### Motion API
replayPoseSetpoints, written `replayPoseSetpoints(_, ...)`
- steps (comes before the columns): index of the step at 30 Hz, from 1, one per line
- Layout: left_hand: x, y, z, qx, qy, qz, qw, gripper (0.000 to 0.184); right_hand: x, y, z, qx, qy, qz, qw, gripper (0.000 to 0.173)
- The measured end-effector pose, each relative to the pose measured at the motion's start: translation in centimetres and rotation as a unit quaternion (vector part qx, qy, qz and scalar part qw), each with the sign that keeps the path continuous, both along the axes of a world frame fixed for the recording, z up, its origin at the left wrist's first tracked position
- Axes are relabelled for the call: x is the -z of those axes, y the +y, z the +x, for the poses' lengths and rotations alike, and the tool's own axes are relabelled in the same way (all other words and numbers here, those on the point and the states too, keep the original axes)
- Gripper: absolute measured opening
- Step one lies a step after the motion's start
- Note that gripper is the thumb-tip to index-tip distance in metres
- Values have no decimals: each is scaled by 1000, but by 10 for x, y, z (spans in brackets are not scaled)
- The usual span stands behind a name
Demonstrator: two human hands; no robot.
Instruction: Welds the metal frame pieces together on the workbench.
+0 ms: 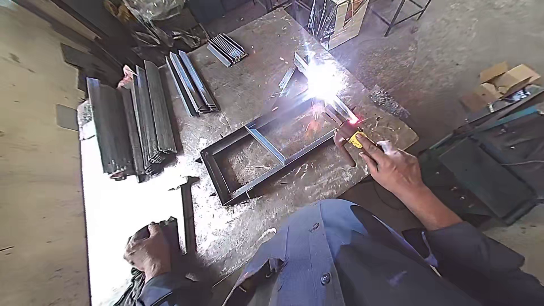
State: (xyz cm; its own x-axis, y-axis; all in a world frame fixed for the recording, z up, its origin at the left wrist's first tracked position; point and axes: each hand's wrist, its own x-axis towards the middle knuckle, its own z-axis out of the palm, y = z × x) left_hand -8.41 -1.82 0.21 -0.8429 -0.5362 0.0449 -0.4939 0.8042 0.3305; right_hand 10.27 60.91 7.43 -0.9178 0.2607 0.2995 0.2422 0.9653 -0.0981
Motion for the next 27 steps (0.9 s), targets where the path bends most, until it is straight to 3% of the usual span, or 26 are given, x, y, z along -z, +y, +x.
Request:
replayPoseSetpoints(4,21,-21,-4,13,13,-12,1000,50,3,-3,0,0,13,13,1000,48)
replayPoseSetpoints(7,0,0,0,9,4,-2,1000,47,-1,-4,-1,-4,9,-9,1000,48)
replayPoseSetpoints(27,-3,4,1,3,3,-5,1000,48,6,-5,-3,7,30,-35,999,49)
